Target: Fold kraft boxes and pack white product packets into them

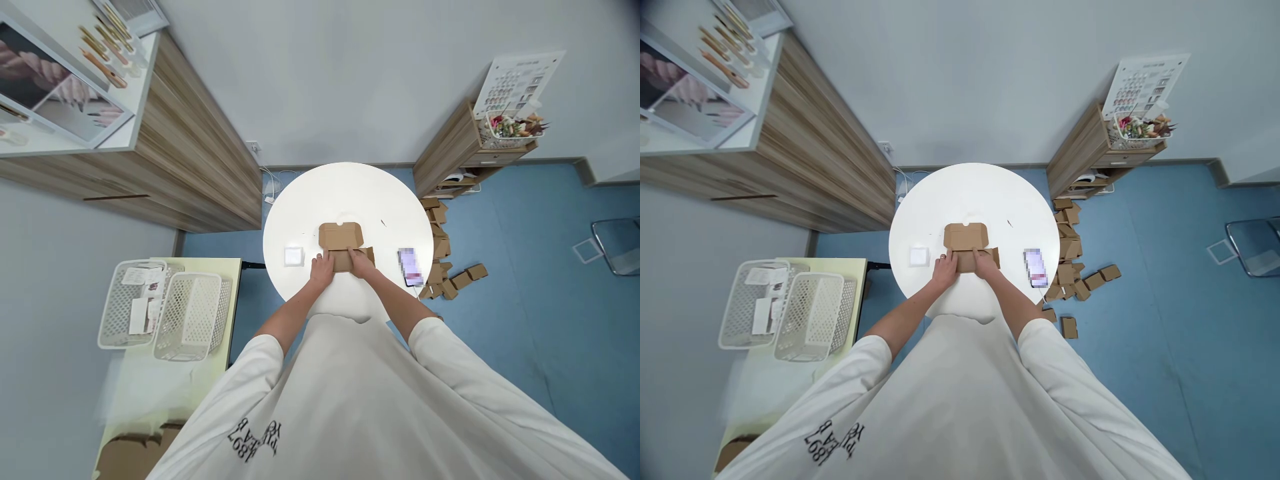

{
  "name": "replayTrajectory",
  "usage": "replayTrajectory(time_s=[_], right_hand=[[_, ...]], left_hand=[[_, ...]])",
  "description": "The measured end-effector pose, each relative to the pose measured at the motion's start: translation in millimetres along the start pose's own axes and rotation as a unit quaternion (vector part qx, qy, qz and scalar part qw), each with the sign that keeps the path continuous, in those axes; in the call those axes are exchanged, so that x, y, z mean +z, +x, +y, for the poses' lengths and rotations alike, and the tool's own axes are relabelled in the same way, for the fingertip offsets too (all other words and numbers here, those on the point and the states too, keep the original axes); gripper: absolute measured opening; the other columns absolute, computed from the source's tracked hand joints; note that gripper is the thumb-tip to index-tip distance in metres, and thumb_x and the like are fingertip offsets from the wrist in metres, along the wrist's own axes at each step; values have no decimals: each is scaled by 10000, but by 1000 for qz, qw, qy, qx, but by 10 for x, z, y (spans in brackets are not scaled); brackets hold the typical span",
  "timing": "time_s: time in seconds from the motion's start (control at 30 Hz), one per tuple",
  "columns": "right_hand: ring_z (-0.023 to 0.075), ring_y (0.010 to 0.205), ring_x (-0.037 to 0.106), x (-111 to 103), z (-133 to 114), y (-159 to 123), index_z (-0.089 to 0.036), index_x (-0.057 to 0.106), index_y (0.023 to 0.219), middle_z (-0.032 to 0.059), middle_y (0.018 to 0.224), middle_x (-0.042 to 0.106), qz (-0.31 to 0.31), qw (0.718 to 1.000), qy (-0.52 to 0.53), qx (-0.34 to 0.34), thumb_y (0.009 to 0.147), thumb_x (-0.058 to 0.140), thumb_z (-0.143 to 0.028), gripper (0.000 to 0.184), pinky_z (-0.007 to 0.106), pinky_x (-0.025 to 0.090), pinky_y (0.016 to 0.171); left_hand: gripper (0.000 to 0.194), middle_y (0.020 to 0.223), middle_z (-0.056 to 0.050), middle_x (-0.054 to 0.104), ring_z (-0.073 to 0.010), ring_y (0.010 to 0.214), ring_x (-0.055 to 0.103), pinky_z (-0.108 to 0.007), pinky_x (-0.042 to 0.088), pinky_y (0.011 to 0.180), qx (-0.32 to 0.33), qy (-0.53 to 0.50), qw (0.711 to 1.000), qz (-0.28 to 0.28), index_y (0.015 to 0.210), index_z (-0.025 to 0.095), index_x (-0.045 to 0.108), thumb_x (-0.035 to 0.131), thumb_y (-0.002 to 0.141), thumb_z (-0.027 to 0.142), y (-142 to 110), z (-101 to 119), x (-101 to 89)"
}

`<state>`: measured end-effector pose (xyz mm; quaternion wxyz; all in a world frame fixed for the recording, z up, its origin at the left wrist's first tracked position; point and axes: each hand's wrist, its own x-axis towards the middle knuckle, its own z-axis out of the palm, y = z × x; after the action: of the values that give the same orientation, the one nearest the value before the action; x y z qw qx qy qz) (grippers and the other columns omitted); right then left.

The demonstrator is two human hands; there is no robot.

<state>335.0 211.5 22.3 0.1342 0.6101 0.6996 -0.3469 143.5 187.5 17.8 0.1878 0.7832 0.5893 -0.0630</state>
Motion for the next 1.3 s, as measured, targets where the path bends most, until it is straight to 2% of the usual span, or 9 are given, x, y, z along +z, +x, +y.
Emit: replayTrajectory(time_s=[0.07,0.27,0.37,0.47,0.57,0.7,0.9,1.03,1.3], right_hand=[[334,1379,423,4,-1,10,-205,88,1654,172,1540,456,3,1000,1,4,860,670,-231,984,369,479,962],[325,1318,478,67,8,-149,-196,32,1659,167,1524,468,34,999,-2,-19,903,555,-215,920,426,426,1049],[313,1446,323,157,96,-352,-231,115,1651,131,1602,349,138,990,-10,-10,898,506,-181,850,459,312,1157],[331,1487,241,245,246,-505,-246,165,1637,136,1645,224,205,975,0,88,887,492,-162,822,507,277,1169],[340,1420,355,271,385,-515,-235,233,1610,168,1640,185,175,972,45,148,869,516,-157,797,491,361,1111],[297,1293,492,207,421,-376,-252,200,1613,165,1568,310,141,976,108,126,892,499,-170,784,401,481,974],[280,1250,515,104,321,-267,-266,340,1559,138,1468,447,129,983,91,96,912,494,-143,677,356,485,954],[275,1205,528,70,310,-310,-256,361,1554,134,1405,519,136,985,71,76,894,481,-86,693,348,468,953],[262,1166,550,69,138,-309,-211,27,1645,126,1357,582,158,983,94,7,918,455,-123,849,367,447,980]], left_hand=[[729,1590,-202,329,-382,1272,466,-488,405,993,26,-1,1000,-2,1533,210,314,619,870,208,35,-10,-12],[789,1558,-213,382,-385,1307,455,-510,365,1043,41,-18,999,-20,1586,195,231,595,887,213,112,-61,35],[790,1548,-221,388,-385,1309,459,-514,359,1048,40,-38,998,-20,1593,193,225,591,894,229,119,-67,42],[802,1540,-217,393,-385,1293,470,-506,367,1037,42,-26,999,-22,1587,200,237,616,881,227,126,-61,37],[805,1535,-209,393,-386,1273,479,-496,379,1022,42,-5,999,-26,1574,208,261,642,864,215,134,-54,38],[780,1519,-219,400,-387,1278,475,-502,375,1025,41,-9,999,-22,1562,197,275,628,867,198,135,-46,44],[719,1531,-205,386,-376,1282,475,-515,371,1037,38,-21,999,-27,1537,229,298,602,885,208,132,-48,42],[707,1546,-200,371,-382,1284,470,-515,373,1034,43,-18,999,-27,1514,228,337,617,866,177,131,-66,49],[766,1549,-214,369,-384,1306,470,-499,355,1047,47,-29,998,-28,1522,218,330,675,840,178,137,-71,23]])
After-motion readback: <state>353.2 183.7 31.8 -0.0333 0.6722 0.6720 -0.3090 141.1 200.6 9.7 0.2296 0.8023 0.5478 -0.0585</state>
